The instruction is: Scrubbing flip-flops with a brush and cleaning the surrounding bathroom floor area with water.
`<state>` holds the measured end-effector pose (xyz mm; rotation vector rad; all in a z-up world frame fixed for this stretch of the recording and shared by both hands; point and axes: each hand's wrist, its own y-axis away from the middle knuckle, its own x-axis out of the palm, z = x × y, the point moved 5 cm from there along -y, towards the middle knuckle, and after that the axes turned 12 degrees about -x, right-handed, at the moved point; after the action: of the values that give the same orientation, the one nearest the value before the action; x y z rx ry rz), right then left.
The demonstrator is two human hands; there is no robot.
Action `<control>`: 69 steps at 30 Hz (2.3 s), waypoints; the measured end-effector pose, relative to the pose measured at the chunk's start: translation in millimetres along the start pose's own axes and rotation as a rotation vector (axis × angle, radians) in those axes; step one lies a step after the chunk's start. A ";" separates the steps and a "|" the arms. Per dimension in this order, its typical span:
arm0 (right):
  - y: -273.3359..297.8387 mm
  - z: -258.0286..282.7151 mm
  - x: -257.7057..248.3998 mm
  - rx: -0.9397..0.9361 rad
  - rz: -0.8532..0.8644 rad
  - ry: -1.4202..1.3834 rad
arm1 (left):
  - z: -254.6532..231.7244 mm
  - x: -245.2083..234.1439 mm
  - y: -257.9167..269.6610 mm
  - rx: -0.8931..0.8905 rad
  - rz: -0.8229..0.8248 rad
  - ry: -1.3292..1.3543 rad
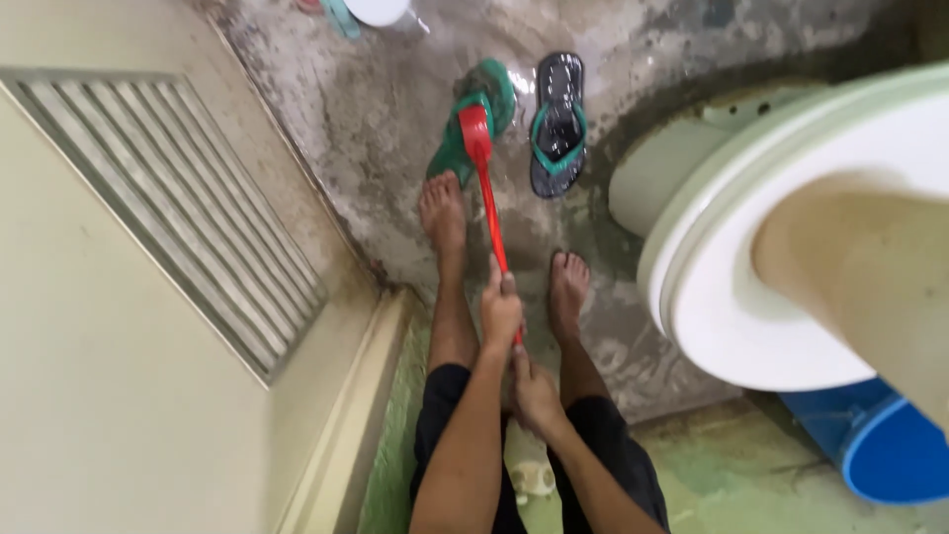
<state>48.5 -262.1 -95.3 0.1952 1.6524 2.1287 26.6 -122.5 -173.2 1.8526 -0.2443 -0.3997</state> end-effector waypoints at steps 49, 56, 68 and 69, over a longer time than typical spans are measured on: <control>46.9 34.7 31.5 -0.426 -0.084 -0.392 | -12.2 -17.7 4.0 0.380 -0.209 -0.441; 92.3 79.8 28.6 -0.221 -0.055 -0.463 | -97.0 -43.0 127.5 -0.125 -0.083 -0.384; -154.1 225.9 39.6 -0.768 -0.282 0.332 | -139.1 -116.2 69.9 0.023 -0.035 -0.247; -185.9 237.9 45.8 -0.781 -0.288 0.334 | -128.5 -116.8 55.1 0.037 -0.033 -0.241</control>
<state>141.9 3.9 -212.6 -0.6204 0.8029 2.4690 -28.8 15.5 -68.0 1.8456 -0.3869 -0.6460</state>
